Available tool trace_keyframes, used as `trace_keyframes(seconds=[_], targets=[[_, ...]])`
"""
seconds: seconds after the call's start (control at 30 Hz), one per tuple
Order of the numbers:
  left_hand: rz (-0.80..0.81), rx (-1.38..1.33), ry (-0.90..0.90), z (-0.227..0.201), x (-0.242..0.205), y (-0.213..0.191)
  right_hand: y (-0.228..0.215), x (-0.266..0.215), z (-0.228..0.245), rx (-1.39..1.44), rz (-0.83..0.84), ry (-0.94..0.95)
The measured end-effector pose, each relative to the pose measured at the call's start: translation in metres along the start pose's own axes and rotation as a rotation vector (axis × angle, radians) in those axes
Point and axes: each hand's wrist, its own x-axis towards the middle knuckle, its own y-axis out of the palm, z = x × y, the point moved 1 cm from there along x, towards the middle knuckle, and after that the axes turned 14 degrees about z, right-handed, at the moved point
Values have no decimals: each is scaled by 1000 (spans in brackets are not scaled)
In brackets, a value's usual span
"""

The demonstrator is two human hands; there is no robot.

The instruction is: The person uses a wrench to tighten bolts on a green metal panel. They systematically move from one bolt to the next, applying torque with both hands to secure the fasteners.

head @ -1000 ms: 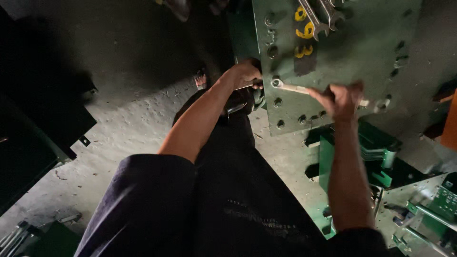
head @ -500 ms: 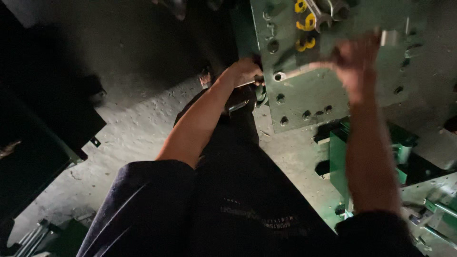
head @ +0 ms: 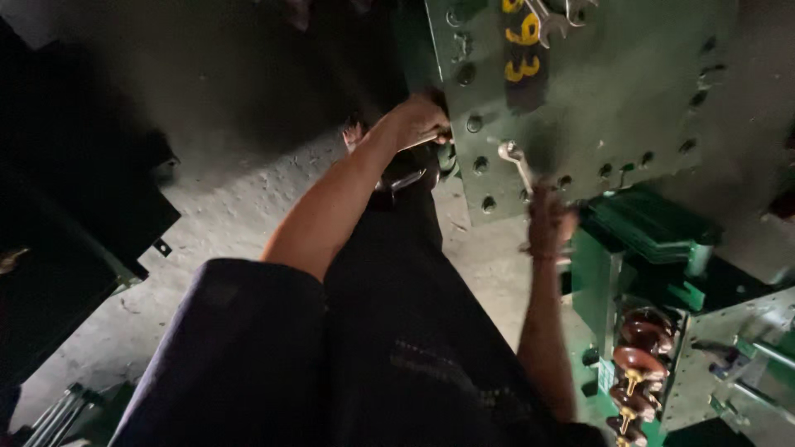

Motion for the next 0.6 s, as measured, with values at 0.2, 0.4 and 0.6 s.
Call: trace_keyframes(seconds=[0.2, 0.4, 0.6], targets=[[-88, 70, -43, 11, 21, -11, -91, 133, 109, -714, 192, -566], [-344, 463, -218, 3, 23, -5, -95, 224, 220, -1144, 308, -828], [-254, 207, -135, 22, 42, -17, -59, 252, 269, -1279, 368, -809]])
